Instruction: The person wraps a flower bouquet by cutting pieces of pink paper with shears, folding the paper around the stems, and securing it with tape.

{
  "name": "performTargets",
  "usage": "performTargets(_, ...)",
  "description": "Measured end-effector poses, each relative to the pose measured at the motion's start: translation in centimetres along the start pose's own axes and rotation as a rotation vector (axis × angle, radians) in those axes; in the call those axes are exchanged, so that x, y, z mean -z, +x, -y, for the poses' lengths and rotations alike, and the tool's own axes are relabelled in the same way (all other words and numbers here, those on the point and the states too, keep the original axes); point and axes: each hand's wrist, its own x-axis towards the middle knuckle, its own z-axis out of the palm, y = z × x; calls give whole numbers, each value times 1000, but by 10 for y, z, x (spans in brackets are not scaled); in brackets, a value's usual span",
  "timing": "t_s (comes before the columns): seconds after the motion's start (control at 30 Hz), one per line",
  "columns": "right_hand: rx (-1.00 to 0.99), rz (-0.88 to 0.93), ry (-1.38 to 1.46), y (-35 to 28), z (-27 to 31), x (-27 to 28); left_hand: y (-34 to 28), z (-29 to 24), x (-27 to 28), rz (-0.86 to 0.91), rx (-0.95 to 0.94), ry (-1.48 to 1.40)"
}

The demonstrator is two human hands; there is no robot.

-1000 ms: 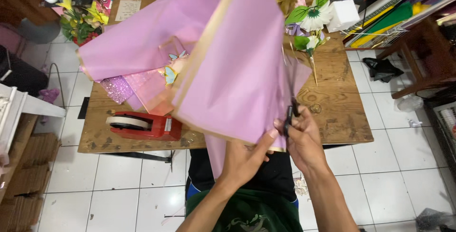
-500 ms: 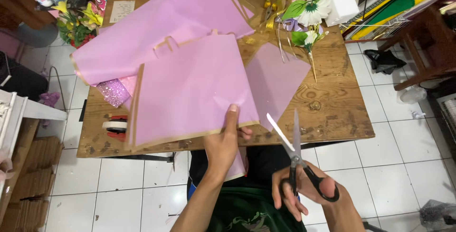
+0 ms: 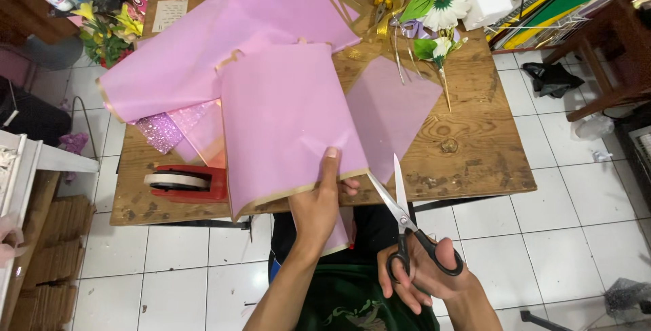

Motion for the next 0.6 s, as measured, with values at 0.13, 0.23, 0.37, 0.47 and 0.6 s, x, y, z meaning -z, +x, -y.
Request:
performTargets(0.13, 53, 6, 183, 8, -11, 13, -9, -2, 1, 67, 98, 197)
performTargets(0.23, 123, -47, 289, 20, -15, 10, -11, -4, 4, 149, 167, 378)
performTargets(0.37, 129, -106, 445, 21, -27, 16, -9, -3, 6, 73, 211, 296)
performTargets(0.47, 89, -149, 394, 25, -24, 13, -10, -12, 12, 182, 294, 390)
performTargets(0.6, 123, -193, 431, 35, -17, 13, -6, 5, 18, 323, 271, 487)
